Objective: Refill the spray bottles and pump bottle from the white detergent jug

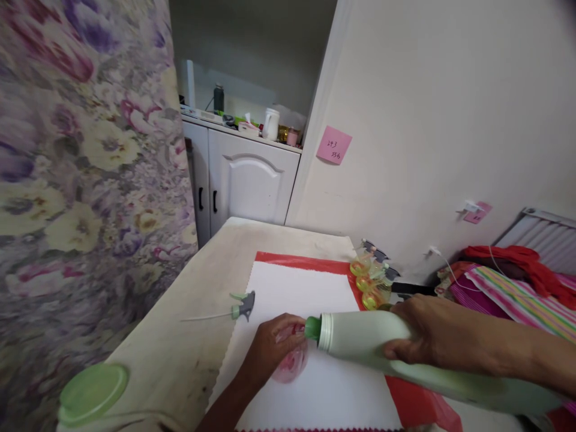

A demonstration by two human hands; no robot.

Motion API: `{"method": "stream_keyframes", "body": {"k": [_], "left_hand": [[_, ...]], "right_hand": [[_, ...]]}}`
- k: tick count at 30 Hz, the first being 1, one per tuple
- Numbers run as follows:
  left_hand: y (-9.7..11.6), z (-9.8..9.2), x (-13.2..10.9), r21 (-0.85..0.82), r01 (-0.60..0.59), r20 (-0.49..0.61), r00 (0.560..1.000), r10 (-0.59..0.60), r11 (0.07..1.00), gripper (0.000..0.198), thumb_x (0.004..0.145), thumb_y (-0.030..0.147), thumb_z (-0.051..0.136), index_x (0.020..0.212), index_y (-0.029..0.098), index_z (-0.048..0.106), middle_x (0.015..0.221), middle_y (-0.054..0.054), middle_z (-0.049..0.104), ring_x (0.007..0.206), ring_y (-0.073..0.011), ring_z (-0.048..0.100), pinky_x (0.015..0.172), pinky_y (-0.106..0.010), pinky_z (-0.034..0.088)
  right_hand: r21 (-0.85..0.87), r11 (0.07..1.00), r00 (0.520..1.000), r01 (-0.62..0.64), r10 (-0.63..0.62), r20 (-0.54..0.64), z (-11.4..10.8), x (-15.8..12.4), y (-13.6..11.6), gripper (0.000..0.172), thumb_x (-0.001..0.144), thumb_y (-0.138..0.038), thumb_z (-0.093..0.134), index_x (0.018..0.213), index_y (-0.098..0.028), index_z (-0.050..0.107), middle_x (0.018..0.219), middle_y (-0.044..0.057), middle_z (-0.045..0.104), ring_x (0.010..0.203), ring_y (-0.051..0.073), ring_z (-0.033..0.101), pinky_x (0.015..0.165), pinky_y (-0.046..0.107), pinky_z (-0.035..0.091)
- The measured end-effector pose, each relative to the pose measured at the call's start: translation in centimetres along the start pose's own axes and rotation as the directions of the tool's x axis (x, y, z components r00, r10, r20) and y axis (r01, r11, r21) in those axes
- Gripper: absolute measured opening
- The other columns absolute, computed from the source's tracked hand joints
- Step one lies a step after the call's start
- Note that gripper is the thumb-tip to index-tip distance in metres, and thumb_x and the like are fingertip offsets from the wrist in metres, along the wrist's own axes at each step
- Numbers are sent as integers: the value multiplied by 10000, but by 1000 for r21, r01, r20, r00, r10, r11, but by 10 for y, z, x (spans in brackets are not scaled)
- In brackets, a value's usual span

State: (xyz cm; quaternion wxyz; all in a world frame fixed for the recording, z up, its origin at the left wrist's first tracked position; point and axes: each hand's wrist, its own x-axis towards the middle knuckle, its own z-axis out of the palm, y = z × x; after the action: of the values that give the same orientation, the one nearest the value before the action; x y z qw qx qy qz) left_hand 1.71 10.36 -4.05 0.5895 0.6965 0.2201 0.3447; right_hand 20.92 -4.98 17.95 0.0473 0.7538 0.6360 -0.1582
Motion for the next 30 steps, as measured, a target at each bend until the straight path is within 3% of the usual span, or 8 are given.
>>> {"method": "stream_keyframes", "body": {"k": [30], "left_hand": [[8, 0, -1, 18, 19, -3, 1000, -19, 1000, 158, 756, 274, 685, 888, 201, 735, 897, -43, 740, 892, -225, 658, 828, -297, 475]], "right_hand": [[9, 1000, 1000, -13, 13, 14, -2, -1, -3, 299, 780, -507, 600, 773, -209, 629, 753, 39, 719, 629, 201, 649, 522, 275, 400]]}}
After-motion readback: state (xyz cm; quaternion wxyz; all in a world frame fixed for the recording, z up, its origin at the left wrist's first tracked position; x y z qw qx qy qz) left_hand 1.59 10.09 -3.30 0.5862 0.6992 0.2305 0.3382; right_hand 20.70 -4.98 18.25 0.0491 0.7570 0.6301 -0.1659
